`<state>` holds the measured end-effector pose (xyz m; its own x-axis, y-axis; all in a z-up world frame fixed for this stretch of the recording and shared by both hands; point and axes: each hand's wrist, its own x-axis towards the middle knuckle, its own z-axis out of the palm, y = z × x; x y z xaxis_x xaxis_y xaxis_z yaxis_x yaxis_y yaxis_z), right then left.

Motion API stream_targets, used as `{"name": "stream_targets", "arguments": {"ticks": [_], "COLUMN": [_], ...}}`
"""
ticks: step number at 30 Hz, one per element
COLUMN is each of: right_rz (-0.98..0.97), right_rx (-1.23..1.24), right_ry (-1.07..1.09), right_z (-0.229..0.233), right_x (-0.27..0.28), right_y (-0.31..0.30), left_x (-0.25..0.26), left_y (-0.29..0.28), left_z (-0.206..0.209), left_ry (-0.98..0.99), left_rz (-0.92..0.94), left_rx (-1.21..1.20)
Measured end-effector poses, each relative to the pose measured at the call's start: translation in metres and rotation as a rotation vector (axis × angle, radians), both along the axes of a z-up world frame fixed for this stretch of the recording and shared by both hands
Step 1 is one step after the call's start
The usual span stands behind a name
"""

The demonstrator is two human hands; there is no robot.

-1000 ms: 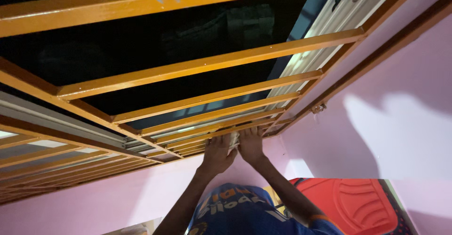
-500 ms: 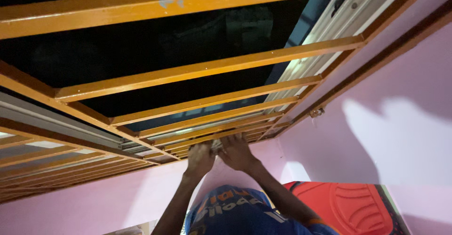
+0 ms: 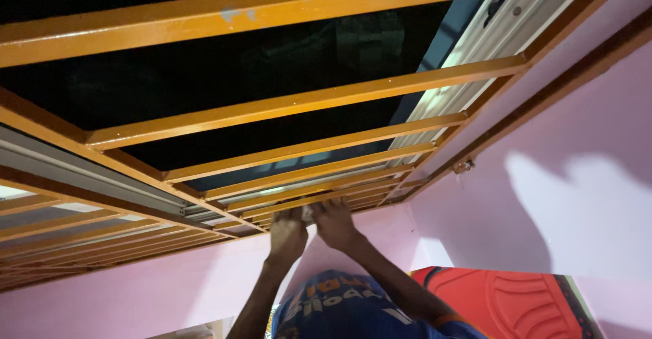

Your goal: The person wipes the horizontal and vertical bars of a window frame with a cloth.

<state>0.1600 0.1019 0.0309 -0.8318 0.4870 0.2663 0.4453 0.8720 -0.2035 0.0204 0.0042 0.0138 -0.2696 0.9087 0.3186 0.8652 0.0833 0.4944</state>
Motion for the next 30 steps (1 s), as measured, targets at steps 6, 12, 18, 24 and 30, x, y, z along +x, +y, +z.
{"name": "stream_targets", "arguments": {"ticks": [6, 12, 18, 24, 30], "right_rz": [-0.068, -0.094, -0.036, 0.03, 0.14], "right_rx": [0.081, -0.026, 0.058, -0.094, -0.05], "right_ry": [0.01, 0.105, 0.11, -0.041, -0.009], "right_z": [0.021, 0.049, 0.041, 0.018, 0.026], "right_x": [0.065, 0.087, 0.054, -0.004, -0.034], "right_y": [0.047, 0.051, 0.033, -0.006, -0.022], "left_x": [0.058, 0.081, 0.057, -0.004, -0.028], "left_y": [0.05, 0.069, 0.048, -0.005, -0.031], "left_z": [0.0, 0.026, 0.015, 0.007, 0.028], "left_ry": [-0.037, -0.126, -0.191, -0.143, -0.123], "left_rz": [-0.157, -0.155, -0.038, 0.089, 0.13], "left_rx": [0.059, 0.088, -0.121, 0.101, 0.192]}}
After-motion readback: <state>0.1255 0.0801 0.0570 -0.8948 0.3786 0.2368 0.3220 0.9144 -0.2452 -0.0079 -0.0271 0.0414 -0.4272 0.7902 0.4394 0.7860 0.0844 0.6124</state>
